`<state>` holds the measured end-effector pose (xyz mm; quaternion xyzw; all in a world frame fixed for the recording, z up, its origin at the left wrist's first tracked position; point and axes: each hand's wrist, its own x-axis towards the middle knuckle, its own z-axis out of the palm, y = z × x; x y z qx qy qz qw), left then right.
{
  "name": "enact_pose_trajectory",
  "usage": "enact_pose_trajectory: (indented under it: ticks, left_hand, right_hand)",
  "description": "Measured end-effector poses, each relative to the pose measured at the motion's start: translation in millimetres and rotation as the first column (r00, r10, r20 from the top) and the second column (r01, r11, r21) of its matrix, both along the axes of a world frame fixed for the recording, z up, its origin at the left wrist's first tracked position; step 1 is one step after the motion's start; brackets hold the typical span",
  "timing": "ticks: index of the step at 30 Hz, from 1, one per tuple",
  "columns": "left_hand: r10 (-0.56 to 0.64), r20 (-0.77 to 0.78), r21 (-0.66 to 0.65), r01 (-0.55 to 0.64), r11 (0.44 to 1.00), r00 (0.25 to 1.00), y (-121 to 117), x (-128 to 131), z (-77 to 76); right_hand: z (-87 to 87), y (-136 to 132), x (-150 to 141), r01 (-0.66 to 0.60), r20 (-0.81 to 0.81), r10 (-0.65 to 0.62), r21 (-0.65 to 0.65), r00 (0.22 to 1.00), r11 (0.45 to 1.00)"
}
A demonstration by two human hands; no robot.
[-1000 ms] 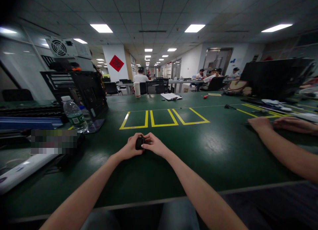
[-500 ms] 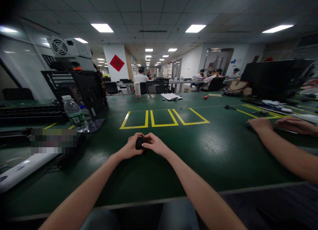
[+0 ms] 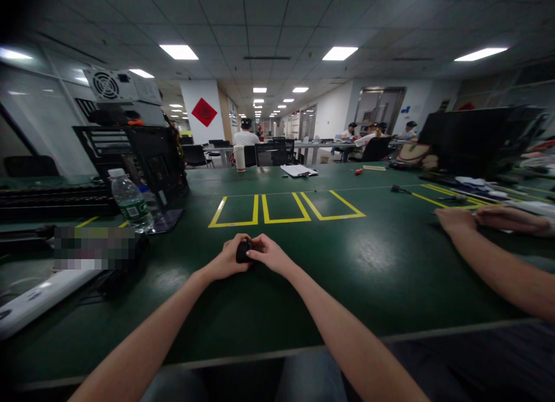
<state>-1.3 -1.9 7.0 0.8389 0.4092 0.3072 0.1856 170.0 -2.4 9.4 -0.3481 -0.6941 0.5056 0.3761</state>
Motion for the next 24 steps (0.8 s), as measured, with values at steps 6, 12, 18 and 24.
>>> enact_pose_trajectory:
  ticks: [6,12,18,24]
  left_hand:
    - [0.005,-0.009,-0.019,-0.005,1.000,1.000,0.0,-1.3,-0.1]
    - [-0.005,-0.005,-0.027,0.005,1.000,1.000,-0.5,-0.8,1.2]
    - [-0.010,-0.008,-0.026,0.009,1.000,1.000,-2.9,-0.9,3.9]
    - [0.010,-0.008,-0.022,-0.010,1.000,1.000,1.1,0.0,-1.3]
  right_hand:
    - [-0.2,-1.7,-0.3,0.024,-0.019,-0.023,0.053,1.000,0.998]
    - [0.0,0.6,-0.5,0.068,0.038,-0.068,0.014,0.997,0.998]
    - [5.1,-4.1,1.7,-0.027,0.001,0.027,-0.018,1.000,0.999]
    - [-1.4,0.9,-2.4,0.037,-0.041,-0.036,0.010,0.999,0.999]
